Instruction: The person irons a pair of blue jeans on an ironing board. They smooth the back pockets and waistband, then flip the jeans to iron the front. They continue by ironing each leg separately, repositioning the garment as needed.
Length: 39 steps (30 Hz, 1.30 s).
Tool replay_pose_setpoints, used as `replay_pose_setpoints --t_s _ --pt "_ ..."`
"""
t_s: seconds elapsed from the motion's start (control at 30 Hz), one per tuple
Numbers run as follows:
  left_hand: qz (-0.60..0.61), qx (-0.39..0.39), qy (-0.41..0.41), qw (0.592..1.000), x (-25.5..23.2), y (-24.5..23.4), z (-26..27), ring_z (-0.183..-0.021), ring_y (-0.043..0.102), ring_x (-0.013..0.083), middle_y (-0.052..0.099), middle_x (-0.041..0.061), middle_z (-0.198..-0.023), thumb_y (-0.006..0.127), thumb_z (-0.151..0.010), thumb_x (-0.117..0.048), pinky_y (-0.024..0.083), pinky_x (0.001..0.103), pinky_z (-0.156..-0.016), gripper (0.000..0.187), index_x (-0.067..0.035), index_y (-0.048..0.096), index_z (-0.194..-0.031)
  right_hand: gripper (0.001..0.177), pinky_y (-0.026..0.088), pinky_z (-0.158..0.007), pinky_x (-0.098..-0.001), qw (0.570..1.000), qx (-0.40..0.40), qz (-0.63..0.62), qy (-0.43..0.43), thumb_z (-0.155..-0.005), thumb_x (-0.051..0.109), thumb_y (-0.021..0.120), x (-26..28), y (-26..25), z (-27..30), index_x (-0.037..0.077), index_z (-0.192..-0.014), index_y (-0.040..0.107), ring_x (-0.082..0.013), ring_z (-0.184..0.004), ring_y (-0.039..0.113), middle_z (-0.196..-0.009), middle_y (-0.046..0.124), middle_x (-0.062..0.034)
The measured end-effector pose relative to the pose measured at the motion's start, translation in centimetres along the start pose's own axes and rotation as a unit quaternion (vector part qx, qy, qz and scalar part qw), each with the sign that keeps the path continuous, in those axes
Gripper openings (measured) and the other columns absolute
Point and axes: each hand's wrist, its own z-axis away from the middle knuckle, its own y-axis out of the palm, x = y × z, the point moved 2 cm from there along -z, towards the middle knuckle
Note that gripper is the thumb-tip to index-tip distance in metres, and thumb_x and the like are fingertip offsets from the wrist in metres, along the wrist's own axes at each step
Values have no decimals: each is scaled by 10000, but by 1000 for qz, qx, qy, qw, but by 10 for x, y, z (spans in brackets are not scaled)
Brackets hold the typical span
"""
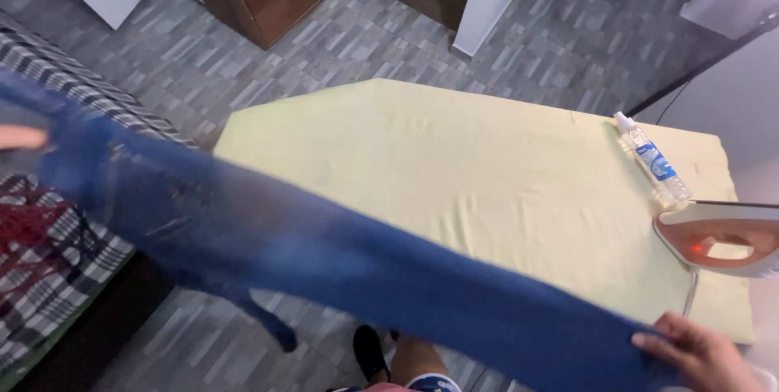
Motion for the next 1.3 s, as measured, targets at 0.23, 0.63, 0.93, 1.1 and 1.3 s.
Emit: replay_pose_setpoints --t_s 0.23,0.63,0.93,1.1,1.3 --pt "-235 -89 -208 945 -155 191 -30 -701 603 350 650 209 -825 804 -676 -244 436 429 -592 384 72 650 -831 197 450 -693 -256 948 -91 306 -12 -754 356 683 138 19 -90 183 -846 698 -158 -701 639 -720 719 -35" --pt "-378 -170 -200 888 -128 255 -113 -1109 475 338 547 128 -1192 770 -636 -177 330 557 -810 671 -127 503 -1249 318 394 -865 -442 890 -188 397 -120 -781 319 600 122 51 -219 230 -1086 599 -248 -1058 541 -1074 607 -10" --pt "-499 119 37 857 -169 396 -122 -1104 515 228 583 -42 -1152 644 -607 -373 382 509 -793 491 -318 617 -1094 571 298 -844 -621 854 -454 229 105 -749 388 669 45 66 -133 37 -1175 520 -438 -1103 415 -1165 473 -236" --pt "-469 321 12 823 -208 472 -112 -1156 492 165 589 -91 -1182 708 -598 -446 290 560 -929 489 -266 613 -1042 883 381 -865 -438 832 -506 42 223 -697 430 830 -56 43 -135 -176 -1207 439 -421 -1008 541 -1014 603 -289" --pt "-459 462 86 754 -239 544 -97 -1130 524 278 549 101 -1243 720 -565 -571 422 351 -896 844 -94 525 -1233 390 267 -323 -294 862 -355 -319 170 -850 115 681 -13 36 -137 132 -993 318 -141 -442 404 -599 420 -102"
